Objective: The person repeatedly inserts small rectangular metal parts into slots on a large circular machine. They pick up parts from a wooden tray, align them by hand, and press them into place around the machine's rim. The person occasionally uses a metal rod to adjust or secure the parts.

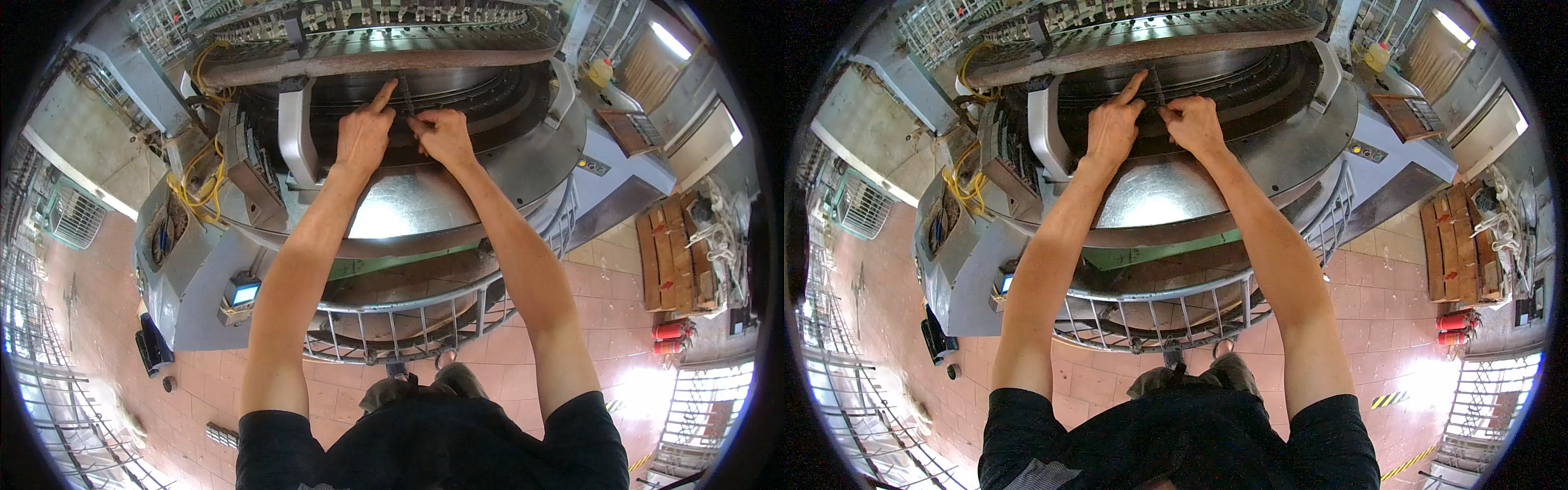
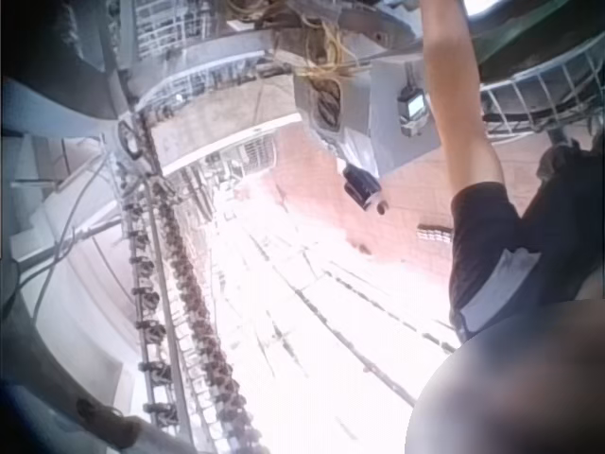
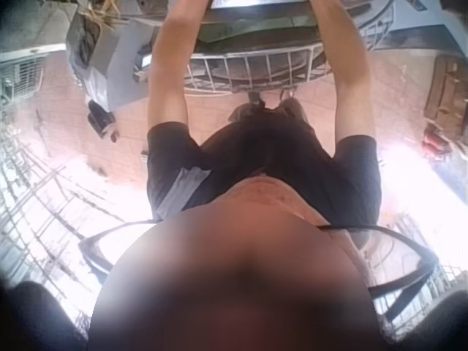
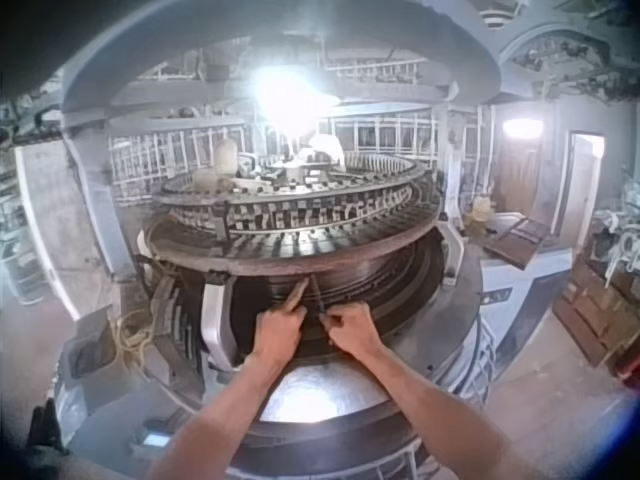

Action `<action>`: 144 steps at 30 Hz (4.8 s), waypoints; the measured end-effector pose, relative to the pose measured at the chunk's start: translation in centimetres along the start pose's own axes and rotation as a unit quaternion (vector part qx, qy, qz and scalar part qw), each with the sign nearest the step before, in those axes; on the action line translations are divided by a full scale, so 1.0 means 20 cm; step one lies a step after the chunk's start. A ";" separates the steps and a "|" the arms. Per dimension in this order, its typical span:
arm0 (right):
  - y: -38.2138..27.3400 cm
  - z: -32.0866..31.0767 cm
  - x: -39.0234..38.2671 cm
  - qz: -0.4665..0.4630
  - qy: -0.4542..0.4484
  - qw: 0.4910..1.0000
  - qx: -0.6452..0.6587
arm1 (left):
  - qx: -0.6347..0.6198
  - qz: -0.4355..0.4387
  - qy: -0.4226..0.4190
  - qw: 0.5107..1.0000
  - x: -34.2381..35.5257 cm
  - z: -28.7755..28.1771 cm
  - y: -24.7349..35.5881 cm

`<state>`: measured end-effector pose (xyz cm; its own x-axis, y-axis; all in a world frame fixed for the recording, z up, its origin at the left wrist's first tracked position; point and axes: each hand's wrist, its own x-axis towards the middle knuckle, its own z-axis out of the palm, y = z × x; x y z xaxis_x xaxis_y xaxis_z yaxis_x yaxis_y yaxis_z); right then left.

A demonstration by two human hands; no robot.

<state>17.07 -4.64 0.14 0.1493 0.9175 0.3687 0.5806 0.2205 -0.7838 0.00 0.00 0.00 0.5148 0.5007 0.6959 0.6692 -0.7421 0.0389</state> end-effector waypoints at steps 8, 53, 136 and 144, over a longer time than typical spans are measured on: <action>0.00 0.00 0.00 -0.003 0.009 1.000 -0.006 | 0.000 0.001 0.006 1.000 0.00 0.00 0.00; 0.01 0.01 0.01 -0.005 0.018 1.000 0.007 | -0.006 -0.004 0.004 1.000 0.01 0.03 0.00; 0.10 0.24 0.26 -0.079 0.221 0.957 -0.170 | 0.219 0.047 -0.135 0.965 0.21 -0.17 -0.07; 0.06 0.17 0.28 -0.001 0.187 0.967 -0.175 | 0.225 0.073 -0.159 0.959 0.20 -0.15 -0.09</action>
<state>15.84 1.80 -0.48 0.3892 0.7193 0.5754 0.8061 0.0364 -0.5907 -0.77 2.04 4.75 0.7105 0.5696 0.4133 0.7037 -0.5837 -0.4052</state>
